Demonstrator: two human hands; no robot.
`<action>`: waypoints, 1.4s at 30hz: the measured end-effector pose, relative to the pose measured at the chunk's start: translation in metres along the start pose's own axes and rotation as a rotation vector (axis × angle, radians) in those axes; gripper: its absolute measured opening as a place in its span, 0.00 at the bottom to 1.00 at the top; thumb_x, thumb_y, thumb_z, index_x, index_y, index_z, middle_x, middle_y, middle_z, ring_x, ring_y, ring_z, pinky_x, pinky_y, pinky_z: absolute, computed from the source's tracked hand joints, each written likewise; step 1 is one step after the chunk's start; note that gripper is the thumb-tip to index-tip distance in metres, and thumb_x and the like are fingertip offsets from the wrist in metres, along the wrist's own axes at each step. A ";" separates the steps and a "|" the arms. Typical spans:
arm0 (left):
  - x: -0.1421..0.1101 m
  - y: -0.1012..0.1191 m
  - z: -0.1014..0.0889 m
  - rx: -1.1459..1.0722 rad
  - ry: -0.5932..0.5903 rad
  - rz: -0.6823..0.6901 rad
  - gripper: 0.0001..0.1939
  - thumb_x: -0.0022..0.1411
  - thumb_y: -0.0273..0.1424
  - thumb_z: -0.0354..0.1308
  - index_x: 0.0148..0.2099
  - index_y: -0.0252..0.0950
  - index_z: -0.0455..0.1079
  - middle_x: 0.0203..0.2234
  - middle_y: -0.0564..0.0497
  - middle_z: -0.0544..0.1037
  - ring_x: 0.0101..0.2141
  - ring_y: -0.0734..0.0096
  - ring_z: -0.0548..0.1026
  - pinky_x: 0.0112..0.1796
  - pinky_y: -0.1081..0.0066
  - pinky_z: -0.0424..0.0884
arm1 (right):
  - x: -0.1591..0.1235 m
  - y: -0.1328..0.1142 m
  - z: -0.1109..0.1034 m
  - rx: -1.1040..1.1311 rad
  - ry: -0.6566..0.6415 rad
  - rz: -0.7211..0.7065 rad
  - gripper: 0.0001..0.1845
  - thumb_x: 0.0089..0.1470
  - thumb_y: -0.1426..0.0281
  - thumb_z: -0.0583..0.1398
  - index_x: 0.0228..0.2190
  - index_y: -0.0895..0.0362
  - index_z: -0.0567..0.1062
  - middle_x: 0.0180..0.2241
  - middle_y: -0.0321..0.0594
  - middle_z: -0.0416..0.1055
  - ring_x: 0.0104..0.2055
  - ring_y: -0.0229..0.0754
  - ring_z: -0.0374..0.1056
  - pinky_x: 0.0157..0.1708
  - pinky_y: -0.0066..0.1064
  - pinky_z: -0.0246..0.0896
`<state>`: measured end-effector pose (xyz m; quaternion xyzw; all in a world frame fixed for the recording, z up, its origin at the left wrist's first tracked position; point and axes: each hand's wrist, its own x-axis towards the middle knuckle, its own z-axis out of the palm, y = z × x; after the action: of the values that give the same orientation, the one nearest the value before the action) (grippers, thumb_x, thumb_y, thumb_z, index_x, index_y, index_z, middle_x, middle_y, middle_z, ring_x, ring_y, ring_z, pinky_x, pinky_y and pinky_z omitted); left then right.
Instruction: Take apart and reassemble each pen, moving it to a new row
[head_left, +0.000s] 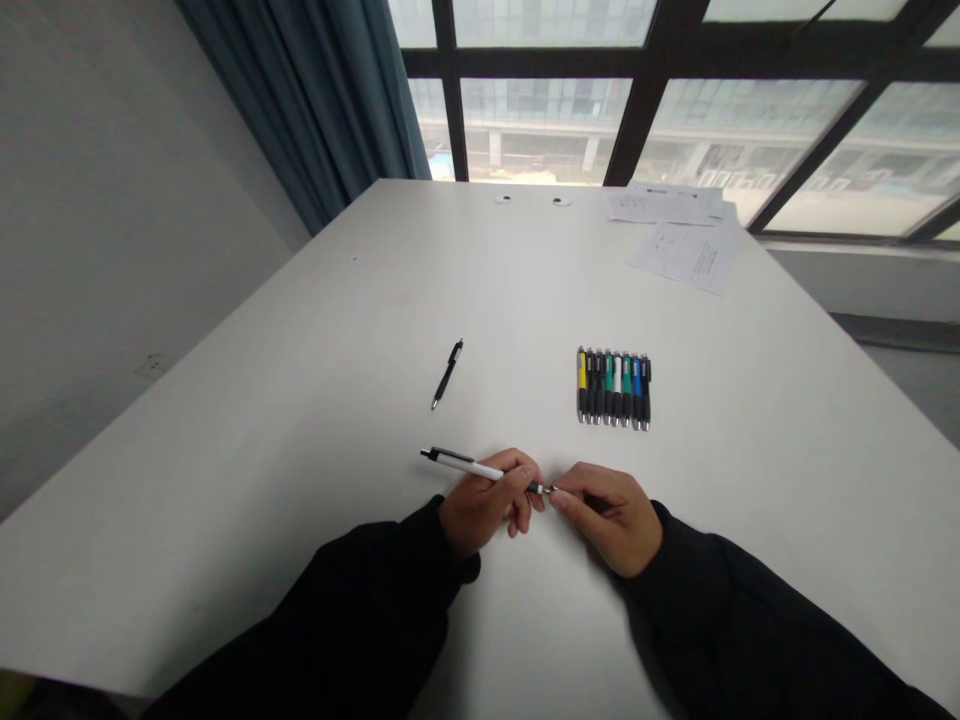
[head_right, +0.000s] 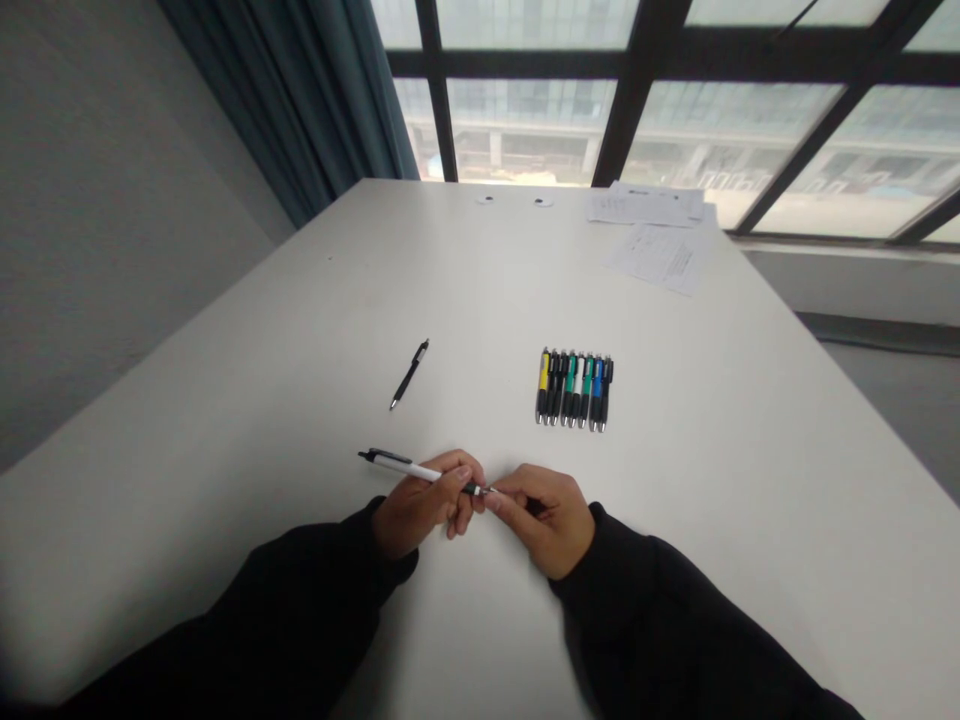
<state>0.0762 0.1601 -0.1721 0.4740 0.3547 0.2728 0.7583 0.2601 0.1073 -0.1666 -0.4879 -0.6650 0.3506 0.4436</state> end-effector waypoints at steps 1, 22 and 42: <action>0.001 0.001 0.000 -0.042 0.004 -0.018 0.22 0.55 0.49 0.60 0.34 0.32 0.68 0.21 0.51 0.74 0.16 0.76 0.68 0.16 0.77 0.60 | 0.000 0.001 0.000 -0.008 -0.006 -0.001 0.13 0.60 0.66 0.59 0.29 0.59 0.80 0.22 0.38 0.70 0.23 0.35 0.64 0.25 0.28 0.59; 0.006 0.009 -0.003 -0.233 0.132 -0.123 0.17 0.50 0.42 0.63 0.30 0.31 0.68 0.21 0.48 0.75 0.19 0.76 0.70 0.22 0.75 0.60 | -0.001 0.021 0.000 -0.552 0.081 -0.155 0.13 0.57 0.76 0.55 0.41 0.60 0.77 0.33 0.46 0.71 0.33 0.44 0.69 0.35 0.35 0.68; 0.006 0.010 -0.005 -0.218 0.107 -0.132 0.16 0.51 0.41 0.62 0.30 0.32 0.68 0.21 0.48 0.75 0.19 0.75 0.69 0.21 0.75 0.59 | 0.002 0.027 0.000 -0.536 0.080 -0.171 0.14 0.58 0.76 0.56 0.44 0.57 0.76 0.38 0.46 0.75 0.39 0.45 0.72 0.41 0.37 0.70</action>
<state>0.0756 0.1713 -0.1665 0.3495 0.3931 0.2841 0.8016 0.2686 0.1167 -0.1907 -0.5435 -0.7547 0.1039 0.3525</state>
